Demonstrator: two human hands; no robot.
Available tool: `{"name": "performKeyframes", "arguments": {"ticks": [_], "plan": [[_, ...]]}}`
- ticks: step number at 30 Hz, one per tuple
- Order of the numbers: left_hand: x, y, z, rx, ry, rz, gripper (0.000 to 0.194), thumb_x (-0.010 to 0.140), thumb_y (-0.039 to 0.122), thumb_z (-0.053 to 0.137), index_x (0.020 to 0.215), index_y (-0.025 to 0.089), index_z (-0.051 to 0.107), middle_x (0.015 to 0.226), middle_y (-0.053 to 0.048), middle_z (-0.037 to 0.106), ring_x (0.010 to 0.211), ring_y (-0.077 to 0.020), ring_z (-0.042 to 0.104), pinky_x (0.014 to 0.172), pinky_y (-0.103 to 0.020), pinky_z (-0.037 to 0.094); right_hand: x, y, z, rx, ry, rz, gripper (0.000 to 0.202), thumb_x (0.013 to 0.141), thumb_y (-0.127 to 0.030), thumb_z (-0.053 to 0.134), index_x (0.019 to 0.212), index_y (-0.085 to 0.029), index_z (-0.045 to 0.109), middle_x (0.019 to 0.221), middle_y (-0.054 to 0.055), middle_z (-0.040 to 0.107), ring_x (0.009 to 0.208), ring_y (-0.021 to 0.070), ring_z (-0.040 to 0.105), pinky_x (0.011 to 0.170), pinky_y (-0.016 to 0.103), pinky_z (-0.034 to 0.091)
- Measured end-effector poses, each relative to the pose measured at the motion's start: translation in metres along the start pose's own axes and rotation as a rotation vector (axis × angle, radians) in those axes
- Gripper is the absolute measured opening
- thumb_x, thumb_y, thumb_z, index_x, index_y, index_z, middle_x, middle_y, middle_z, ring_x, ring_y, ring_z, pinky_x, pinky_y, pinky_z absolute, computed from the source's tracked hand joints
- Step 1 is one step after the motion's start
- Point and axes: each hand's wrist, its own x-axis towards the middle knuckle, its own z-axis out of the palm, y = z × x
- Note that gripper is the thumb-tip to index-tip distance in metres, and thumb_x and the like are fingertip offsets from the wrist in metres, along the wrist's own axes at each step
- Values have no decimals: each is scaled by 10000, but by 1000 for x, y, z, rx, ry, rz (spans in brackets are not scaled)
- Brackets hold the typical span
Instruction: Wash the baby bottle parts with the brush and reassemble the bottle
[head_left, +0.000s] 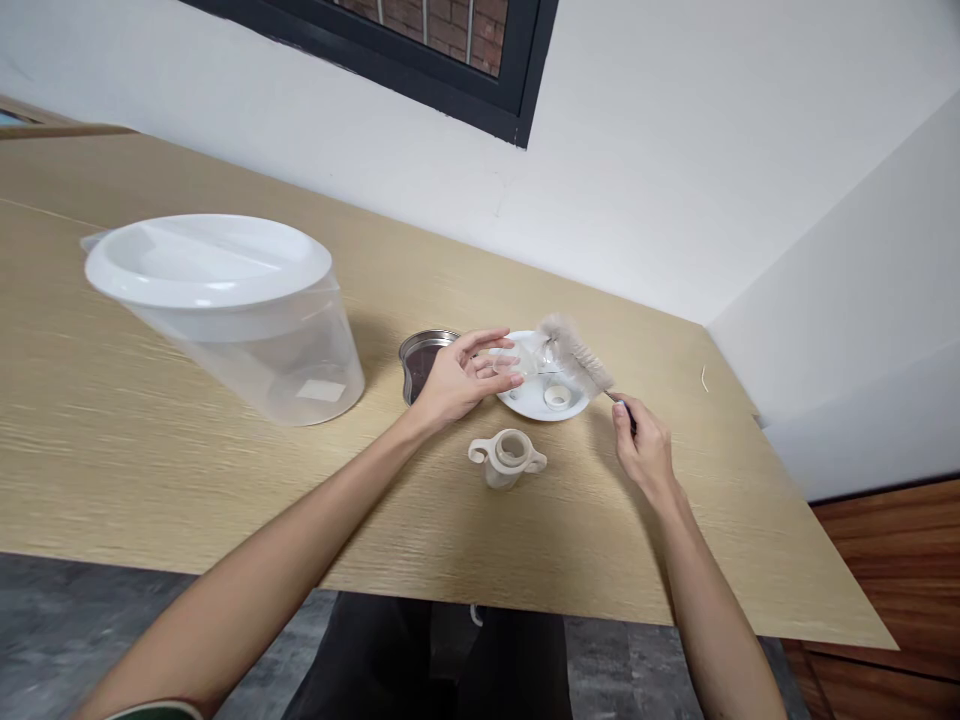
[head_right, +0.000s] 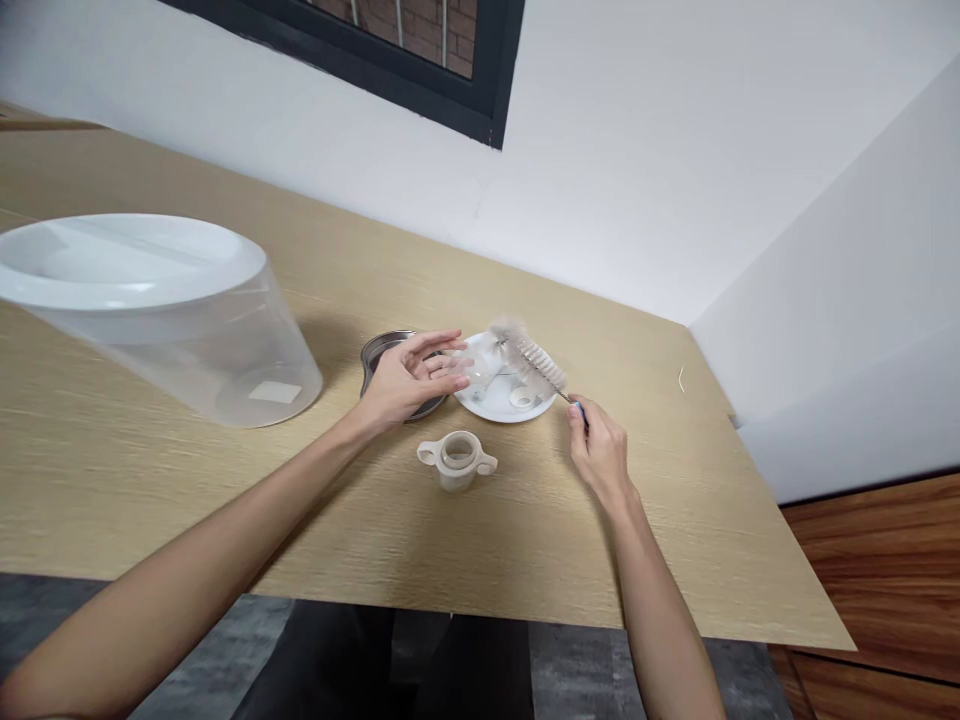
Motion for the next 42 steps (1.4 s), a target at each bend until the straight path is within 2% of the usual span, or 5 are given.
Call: {"name": "performKeyframes", "arguments": {"ticks": [9, 15, 21, 33, 42], "plan": [[0, -1, 2, 25, 66, 68, 771, 493, 218, 950, 1165, 167, 575, 1127, -117, 707, 1087, -261, 682, 1016, -455, 533, -2, -3, -2, 19, -69, -51, 348, 1028, -386, 390, 1136, -187, 654, 955, 78, 746, 792, 189, 691, 728, 314, 526], [-2, 6, 4, 24, 122, 84, 643, 523, 248, 942, 1070, 135, 624, 1131, -141, 717, 1119, -282, 675, 1042, -465, 508, 1, 0, -7, -21, 74, 19, 333, 1010, -385, 429, 1122, -173, 661, 960, 81, 736, 737, 171, 660, 682, 296, 491], [-2, 5, 4, 65, 46, 120, 702, 549, 259, 931, 1186, 161, 654, 1202, -133, 696, 1142, -300, 664, 1005, -470, 536, -4, 2, -8, -7, 81, 83, 317, 954, -435, 538, 1112, -170, 606, 732, 6, 653, 547, 121, 551, 543, 247, 427], [-2, -1, 4, 93, -61, 152, 566, 565, 272, 927, 1087, 173, 730, 1166, -105, 716, 1120, -274, 655, 1039, -451, 502, -5, 4, -5, -2, 102, -72, 249, 876, -444, 660, 874, -200, 609, 710, 19, 669, 539, 124, 584, 518, 245, 447], [-5, 10, 4, 134, -204, 172, 480, 582, 224, 912, 1038, 195, 764, 1186, -102, 713, 1210, -291, 604, 1056, -416, 477, -5, -5, -7, 178, -189, 6, 280, 967, -460, 536, 937, -204, 645, 635, -22, 625, 497, 105, 516, 498, 235, 414]]}}
